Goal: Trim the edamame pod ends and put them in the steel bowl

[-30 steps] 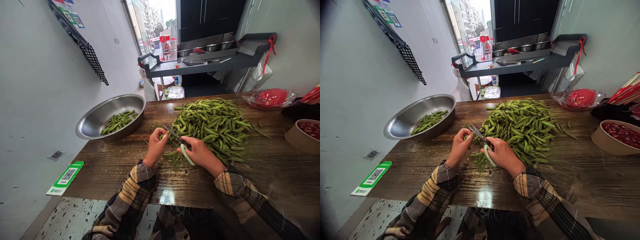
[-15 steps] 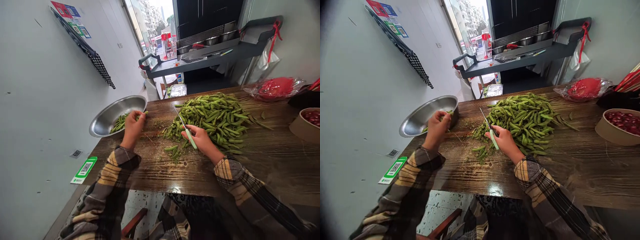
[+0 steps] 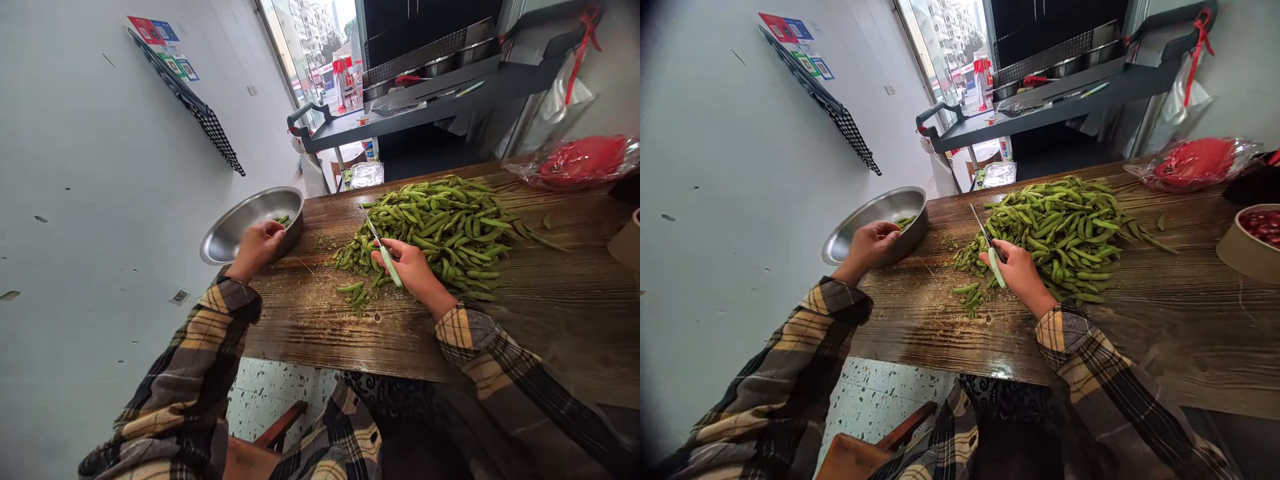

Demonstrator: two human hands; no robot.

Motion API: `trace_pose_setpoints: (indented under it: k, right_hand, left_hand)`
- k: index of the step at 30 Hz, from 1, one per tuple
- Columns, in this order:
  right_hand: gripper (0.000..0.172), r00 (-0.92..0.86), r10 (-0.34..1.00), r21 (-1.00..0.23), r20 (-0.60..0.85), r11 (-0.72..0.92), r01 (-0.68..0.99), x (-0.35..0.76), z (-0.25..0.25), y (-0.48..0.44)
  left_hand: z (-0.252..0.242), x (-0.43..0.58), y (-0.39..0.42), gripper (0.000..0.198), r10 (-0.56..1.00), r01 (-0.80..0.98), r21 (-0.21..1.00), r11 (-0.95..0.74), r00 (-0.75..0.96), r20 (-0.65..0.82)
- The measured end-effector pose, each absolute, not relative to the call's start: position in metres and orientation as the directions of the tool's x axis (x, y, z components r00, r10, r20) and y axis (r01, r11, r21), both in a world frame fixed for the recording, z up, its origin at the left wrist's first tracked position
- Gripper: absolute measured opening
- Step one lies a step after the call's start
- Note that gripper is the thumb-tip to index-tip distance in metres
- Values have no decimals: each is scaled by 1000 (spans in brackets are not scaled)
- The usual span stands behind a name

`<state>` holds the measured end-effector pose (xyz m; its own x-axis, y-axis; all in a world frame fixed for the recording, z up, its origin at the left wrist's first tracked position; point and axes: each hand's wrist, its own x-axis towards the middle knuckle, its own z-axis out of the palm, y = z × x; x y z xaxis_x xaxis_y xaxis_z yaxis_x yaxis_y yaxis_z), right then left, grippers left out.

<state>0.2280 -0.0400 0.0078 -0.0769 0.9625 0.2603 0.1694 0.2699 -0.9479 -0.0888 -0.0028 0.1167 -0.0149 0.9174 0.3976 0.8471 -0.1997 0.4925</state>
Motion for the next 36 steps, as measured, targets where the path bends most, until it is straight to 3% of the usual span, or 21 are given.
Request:
trace_pose_setpoints:
  k: [5, 9, 13, 16, 19, 22, 24, 28, 31, 36]
  right_hand:
    - [55, -85, 970, -952, 229, 242, 186, 229, 9, -41]
    - [52, -88, 965, -943, 248, 261, 204, 228, 9, -41]
    - [49, -93, 958, -937, 272, 285, 202, 226, 5, -40]
    - [48, -84, 956, -933, 280, 292, 211, 226, 4, -39]
    - [48, -106, 957, -935, 270, 287, 210, 227, 4, -38]
    - [50, -116, 957, -932, 267, 287, 222, 226, 6, -39]
    - [52, -112, 956, -922, 272, 292, 255, 226, 7, -41]
    - [52, -120, 951, -893, 285, 309, 327, 225, 10, -45]
    - [51, -111, 953, -879, 283, 304, 368, 224, 13, -47]
    - [47, -100, 949, -841, 300, 312, 441, 224, 16, -50]
  left_hand:
    - [64, -24, -47, 6, 892, 806, 387, -448, 432, 135]
    - [29, 0, -67, 8, 828, 767, 336, -547, 554, 82]
    - [15, 7, -62, 12, 845, 795, 301, -527, 527, 90]
    - [12, 10, -48, 8, 881, 798, 390, -459, 466, 84]
    - [15, 12, -36, 9, 933, 737, 582, -344, 338, 125]
    - [24, 13, -31, 15, 974, 488, 849, -204, 186, 127]
    - [31, 14, -31, 19, 986, 274, 956, -107, 153, 67]
    - [41, 19, -32, 36, 970, 14, 999, 36, 240, -38]
    - [42, 22, -30, 33, 955, -108, 992, 64, 294, -30]
    - [36, 24, -28, 28, 961, -97, 995, 2, 275, 25]
